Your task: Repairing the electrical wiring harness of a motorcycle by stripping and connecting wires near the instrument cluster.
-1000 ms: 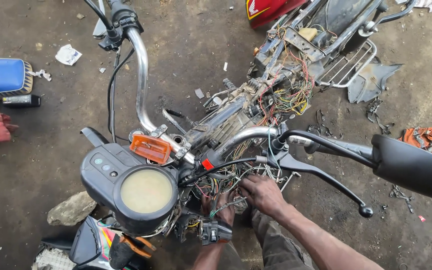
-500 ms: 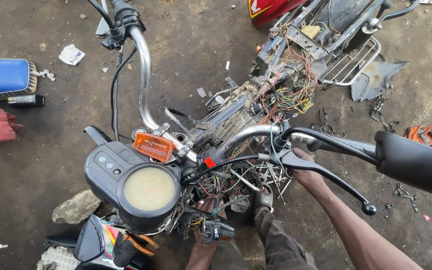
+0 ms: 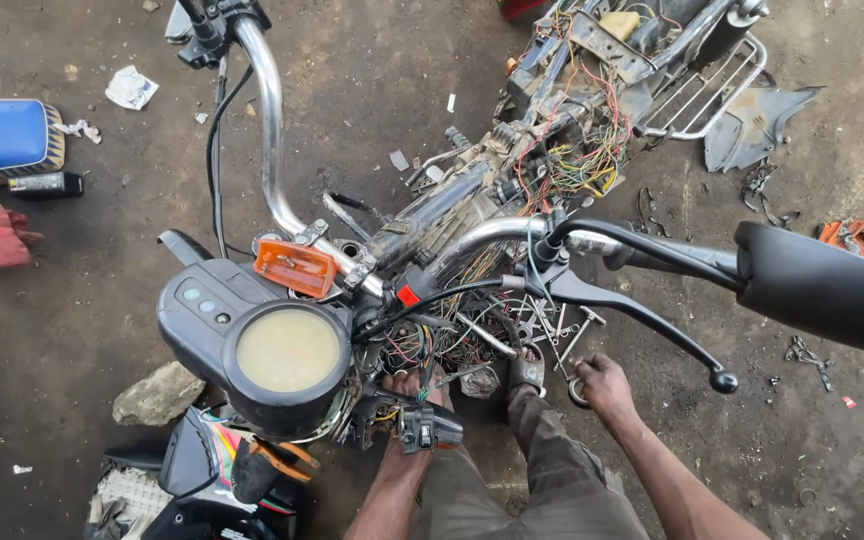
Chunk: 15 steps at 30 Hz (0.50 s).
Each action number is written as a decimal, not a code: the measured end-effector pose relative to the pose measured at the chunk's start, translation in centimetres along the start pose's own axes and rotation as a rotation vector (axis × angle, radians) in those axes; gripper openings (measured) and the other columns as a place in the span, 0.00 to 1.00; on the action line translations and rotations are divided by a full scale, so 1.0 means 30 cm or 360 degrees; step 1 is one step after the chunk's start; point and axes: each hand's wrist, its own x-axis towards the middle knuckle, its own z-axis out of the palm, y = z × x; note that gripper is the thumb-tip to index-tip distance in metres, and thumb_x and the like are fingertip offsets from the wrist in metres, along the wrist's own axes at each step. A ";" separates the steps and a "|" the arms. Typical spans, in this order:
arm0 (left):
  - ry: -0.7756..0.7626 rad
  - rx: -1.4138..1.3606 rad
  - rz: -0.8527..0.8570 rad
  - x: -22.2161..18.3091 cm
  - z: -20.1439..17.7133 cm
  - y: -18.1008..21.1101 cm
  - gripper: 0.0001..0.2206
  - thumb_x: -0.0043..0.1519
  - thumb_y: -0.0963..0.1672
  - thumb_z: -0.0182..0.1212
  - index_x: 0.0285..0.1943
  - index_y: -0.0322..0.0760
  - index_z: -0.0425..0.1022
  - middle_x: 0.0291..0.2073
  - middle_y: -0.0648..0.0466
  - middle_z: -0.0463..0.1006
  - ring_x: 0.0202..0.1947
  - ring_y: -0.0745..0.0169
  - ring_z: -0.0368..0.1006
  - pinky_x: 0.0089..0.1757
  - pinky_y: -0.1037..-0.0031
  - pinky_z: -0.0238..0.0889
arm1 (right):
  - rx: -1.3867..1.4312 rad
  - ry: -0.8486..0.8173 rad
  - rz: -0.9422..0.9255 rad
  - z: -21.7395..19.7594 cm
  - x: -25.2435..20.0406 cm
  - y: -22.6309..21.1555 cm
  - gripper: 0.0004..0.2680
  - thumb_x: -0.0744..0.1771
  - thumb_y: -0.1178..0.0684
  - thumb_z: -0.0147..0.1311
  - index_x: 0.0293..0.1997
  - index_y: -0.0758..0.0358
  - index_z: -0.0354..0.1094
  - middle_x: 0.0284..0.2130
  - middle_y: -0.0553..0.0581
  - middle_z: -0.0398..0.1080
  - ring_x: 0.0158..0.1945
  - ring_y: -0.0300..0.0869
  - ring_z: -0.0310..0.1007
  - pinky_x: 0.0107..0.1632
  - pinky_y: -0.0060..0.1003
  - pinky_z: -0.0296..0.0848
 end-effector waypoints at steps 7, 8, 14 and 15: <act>-0.0029 0.1207 0.0378 -0.025 0.043 0.021 0.10 0.65 0.49 0.58 0.30 0.50 0.76 0.28 0.63 0.74 0.34 0.63 0.67 0.46 0.64 0.60 | -0.0506 -0.0651 -0.0188 -0.245 -0.399 -0.446 0.07 0.66 0.55 0.57 0.39 0.64 0.82 0.22 0.58 0.80 0.22 0.42 0.69 0.30 0.37 0.70; -0.0043 0.1441 0.0457 -0.036 0.043 0.034 0.10 0.65 0.49 0.58 0.30 0.50 0.76 0.28 0.63 0.74 0.34 0.64 0.67 0.47 0.64 0.60 | -0.0594 -0.0775 -0.0269 -0.284 -0.470 -0.503 0.07 0.65 0.54 0.59 0.38 0.63 0.83 0.19 0.59 0.81 0.20 0.42 0.70 0.30 0.37 0.71; -0.0130 0.2366 0.0845 -0.098 0.071 0.061 0.10 0.64 0.50 0.59 0.28 0.52 0.73 0.28 0.65 0.73 0.36 0.66 0.67 0.50 0.65 0.60 | -0.0064 -0.1217 -0.1292 -0.462 -0.859 -0.849 0.08 0.65 0.49 0.62 0.26 0.57 0.83 0.15 0.56 0.78 0.20 0.43 0.74 0.25 0.43 0.78; -0.0143 0.2359 0.0865 -0.120 0.075 0.057 0.10 0.64 0.50 0.59 0.28 0.52 0.73 0.28 0.65 0.73 0.36 0.66 0.67 0.50 0.65 0.60 | -0.0060 -0.1226 -0.1270 -0.462 -0.906 -0.911 0.08 0.65 0.49 0.62 0.26 0.57 0.83 0.15 0.56 0.78 0.20 0.43 0.74 0.25 0.43 0.78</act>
